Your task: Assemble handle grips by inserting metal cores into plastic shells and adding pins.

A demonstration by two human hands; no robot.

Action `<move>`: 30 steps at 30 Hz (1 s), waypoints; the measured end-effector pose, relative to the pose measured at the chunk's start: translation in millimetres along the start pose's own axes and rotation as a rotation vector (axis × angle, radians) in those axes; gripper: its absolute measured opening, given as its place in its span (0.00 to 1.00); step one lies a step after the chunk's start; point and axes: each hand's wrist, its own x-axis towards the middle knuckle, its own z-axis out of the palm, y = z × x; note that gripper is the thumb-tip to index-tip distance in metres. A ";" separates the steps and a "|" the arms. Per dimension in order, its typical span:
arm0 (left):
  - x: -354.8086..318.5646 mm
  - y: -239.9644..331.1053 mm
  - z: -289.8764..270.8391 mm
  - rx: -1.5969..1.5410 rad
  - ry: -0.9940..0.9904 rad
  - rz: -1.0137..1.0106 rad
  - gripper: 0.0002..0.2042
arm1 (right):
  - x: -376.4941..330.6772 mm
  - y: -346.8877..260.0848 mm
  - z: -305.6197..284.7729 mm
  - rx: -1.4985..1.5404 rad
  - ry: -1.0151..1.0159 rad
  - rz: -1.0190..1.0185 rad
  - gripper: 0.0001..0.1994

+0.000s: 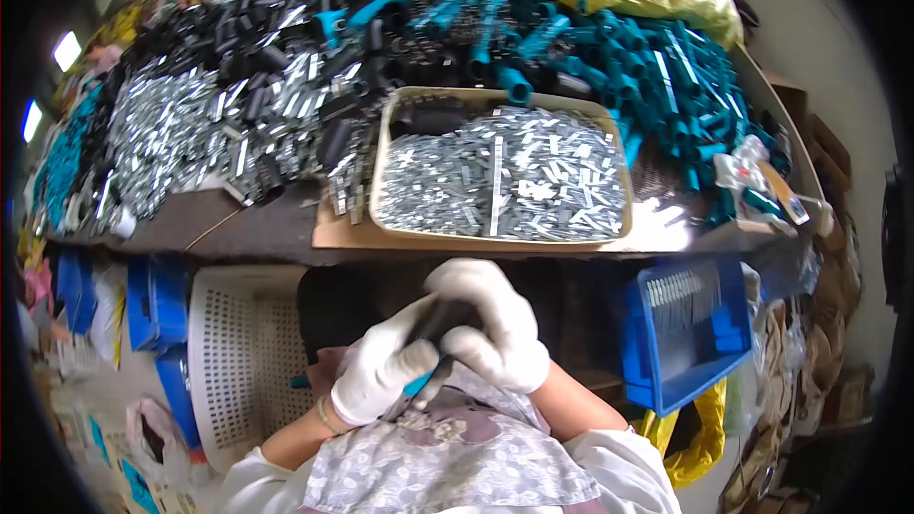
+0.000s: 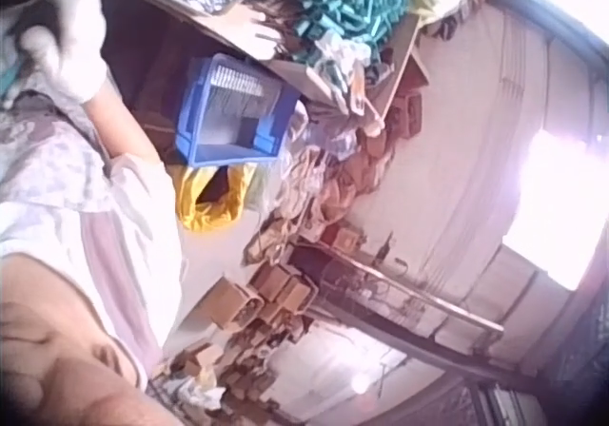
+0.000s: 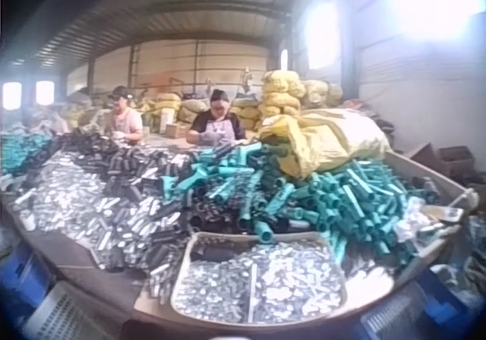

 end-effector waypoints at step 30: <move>-4.8 -2.3 12.4 0.581 0.127 0.051 0.34 | 45.4 105.2 -268.6 -1.236 0.013 1.071 0.27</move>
